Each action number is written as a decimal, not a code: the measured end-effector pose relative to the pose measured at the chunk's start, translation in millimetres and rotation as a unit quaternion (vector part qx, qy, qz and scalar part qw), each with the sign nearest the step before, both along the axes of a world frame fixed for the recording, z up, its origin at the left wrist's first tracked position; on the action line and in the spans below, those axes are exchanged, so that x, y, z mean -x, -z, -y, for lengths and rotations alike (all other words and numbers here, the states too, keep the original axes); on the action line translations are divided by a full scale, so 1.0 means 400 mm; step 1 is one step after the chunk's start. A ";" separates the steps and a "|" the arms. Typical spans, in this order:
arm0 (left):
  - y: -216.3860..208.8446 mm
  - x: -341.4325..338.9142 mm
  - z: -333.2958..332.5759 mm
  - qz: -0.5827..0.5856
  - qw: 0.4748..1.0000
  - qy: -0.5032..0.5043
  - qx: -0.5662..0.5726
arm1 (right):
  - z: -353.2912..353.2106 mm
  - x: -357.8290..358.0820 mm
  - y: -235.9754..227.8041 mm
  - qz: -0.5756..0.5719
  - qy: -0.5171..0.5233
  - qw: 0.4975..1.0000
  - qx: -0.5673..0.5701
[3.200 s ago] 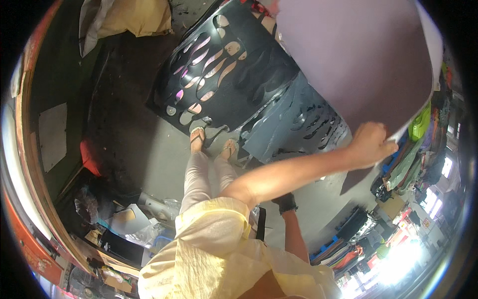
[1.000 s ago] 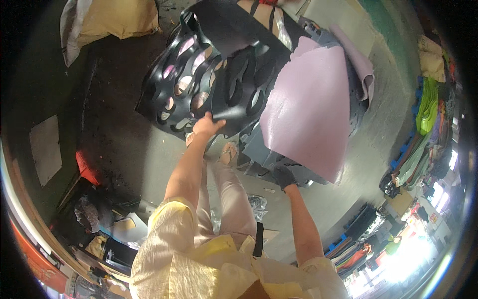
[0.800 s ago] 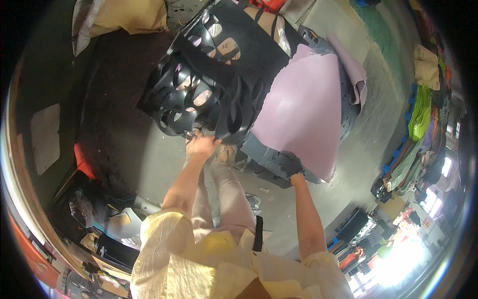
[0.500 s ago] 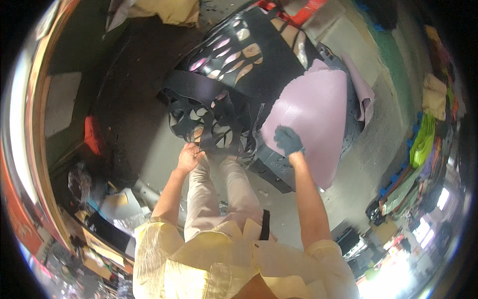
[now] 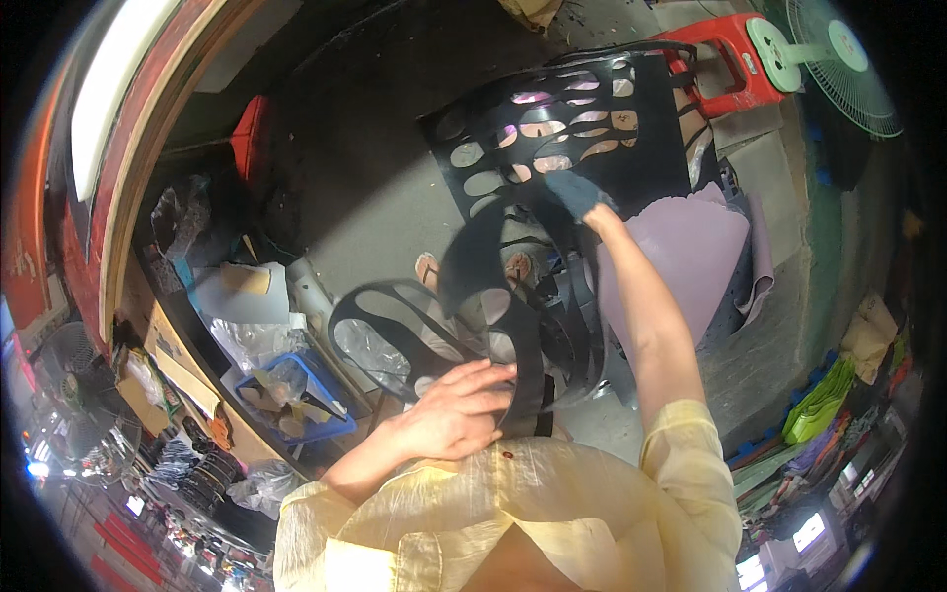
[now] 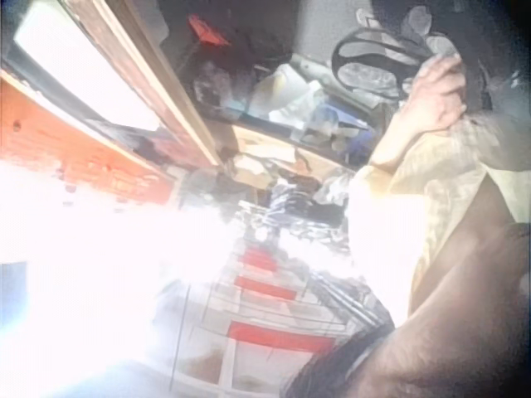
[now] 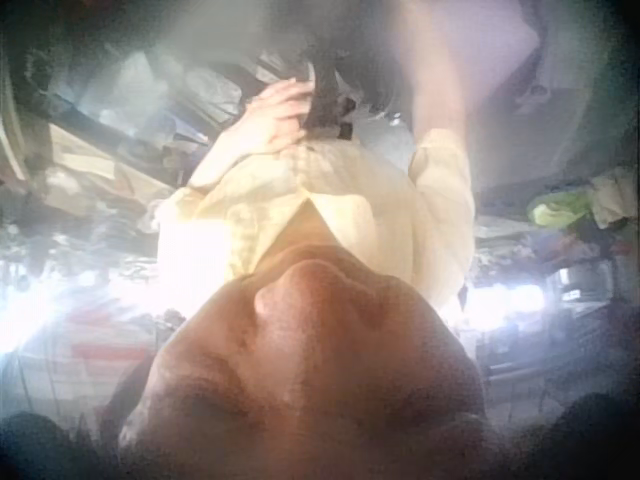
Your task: The person handles large purple foam sheets, folding and carrying them across the workshop. They then clean debris from a machine surface, place a white sheet, and position a black perforated plastic part onto the machine.
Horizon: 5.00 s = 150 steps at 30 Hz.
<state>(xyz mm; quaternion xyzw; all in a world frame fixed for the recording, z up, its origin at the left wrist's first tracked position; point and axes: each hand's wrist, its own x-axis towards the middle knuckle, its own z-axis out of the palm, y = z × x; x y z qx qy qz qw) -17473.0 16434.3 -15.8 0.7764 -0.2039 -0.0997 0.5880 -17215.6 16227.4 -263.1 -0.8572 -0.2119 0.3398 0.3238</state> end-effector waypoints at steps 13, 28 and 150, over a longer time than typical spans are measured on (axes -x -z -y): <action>0.001 0.284 -0.225 -0.205 0.862 -0.423 0.189 | -0.505 0.167 -0.347 0.086 -0.564 0.759 -0.315; -0.795 0.464 -0.733 0.382 0.427 -0.709 -0.412 | -1.061 0.002 -1.260 -0.185 -0.131 0.791 -0.568; 0.053 -0.345 -1.274 0.199 0.589 -0.650 -0.437 | -1.731 -0.591 -0.827 0.307 -0.025 0.889 -0.340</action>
